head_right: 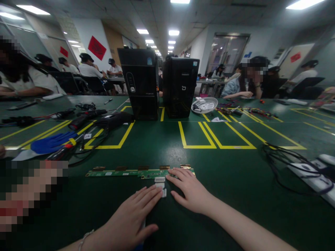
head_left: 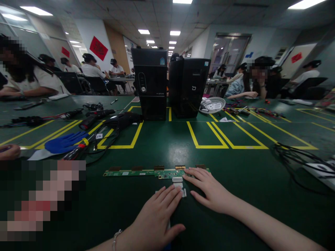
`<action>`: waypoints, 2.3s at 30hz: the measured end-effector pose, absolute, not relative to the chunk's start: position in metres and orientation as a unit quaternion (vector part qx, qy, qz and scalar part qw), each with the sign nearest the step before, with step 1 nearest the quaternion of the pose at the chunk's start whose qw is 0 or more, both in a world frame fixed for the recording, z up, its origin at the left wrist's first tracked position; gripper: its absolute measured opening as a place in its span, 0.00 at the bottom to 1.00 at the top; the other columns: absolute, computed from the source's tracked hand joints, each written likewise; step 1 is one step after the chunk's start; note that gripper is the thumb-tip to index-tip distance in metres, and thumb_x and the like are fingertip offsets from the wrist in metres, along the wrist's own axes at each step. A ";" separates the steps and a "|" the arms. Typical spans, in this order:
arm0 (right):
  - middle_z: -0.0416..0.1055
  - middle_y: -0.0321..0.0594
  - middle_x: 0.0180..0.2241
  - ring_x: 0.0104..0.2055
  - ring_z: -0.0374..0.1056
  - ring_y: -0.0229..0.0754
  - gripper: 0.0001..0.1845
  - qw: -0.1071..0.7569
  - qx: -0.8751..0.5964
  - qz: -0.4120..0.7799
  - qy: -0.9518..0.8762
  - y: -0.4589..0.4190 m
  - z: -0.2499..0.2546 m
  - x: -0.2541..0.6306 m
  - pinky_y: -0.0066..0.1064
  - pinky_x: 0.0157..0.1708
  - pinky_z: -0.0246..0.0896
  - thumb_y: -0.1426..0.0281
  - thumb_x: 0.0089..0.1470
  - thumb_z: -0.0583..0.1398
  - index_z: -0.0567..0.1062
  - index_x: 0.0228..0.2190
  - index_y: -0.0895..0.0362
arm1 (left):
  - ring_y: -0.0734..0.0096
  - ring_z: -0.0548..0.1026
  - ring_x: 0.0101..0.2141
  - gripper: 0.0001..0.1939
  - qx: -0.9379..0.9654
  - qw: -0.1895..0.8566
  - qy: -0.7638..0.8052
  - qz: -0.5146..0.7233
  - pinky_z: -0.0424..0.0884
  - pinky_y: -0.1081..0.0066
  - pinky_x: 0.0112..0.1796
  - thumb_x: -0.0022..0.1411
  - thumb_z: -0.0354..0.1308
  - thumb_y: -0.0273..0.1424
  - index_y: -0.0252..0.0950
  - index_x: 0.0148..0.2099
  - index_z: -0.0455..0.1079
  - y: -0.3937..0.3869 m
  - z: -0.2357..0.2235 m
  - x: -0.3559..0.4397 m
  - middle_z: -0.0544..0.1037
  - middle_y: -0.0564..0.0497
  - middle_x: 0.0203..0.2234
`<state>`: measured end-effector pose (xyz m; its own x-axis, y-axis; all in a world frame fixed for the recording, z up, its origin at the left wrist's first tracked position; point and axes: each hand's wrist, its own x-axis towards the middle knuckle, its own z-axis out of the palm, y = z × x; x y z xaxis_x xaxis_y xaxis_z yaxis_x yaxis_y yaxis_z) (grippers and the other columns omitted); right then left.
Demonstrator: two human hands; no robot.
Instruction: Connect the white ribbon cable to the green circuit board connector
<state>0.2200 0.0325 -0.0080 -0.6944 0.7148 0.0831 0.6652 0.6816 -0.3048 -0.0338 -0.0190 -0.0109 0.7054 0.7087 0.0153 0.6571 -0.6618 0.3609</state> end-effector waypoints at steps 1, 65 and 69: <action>0.49 0.37 0.62 0.63 0.43 0.49 0.25 0.097 -0.379 0.126 -0.912 0.033 -0.008 0.220 0.51 0.60 0.44 0.62 0.62 0.53 0.58 0.60 0.49 | 0.58 0.54 0.62 0.35 0.907 0.167 0.379 0.080 0.54 0.57 0.60 0.65 0.45 0.51 0.41 0.68 0.45 -0.018 -0.010 -0.033 0.54 0.48 0.65; 0.49 0.39 0.62 0.63 0.42 0.50 0.26 0.102 -0.368 0.129 -0.915 0.034 -0.010 0.222 0.50 0.61 0.43 0.63 0.62 0.53 0.56 0.61 0.49 | 0.53 0.58 0.61 0.31 0.870 0.159 0.459 0.082 0.63 0.55 0.55 0.66 0.47 0.44 0.33 0.66 0.52 -0.022 -0.016 -0.021 0.57 0.39 0.63; 0.48 0.37 0.62 0.63 0.42 0.49 0.26 0.095 -0.372 0.125 -0.915 0.033 -0.009 0.222 0.49 0.61 0.44 0.62 0.63 0.52 0.56 0.61 0.49 | 0.53 0.56 0.61 0.34 0.869 0.176 0.456 0.075 0.60 0.55 0.57 0.66 0.47 0.45 0.33 0.67 0.48 -0.022 -0.016 -0.021 0.53 0.39 0.64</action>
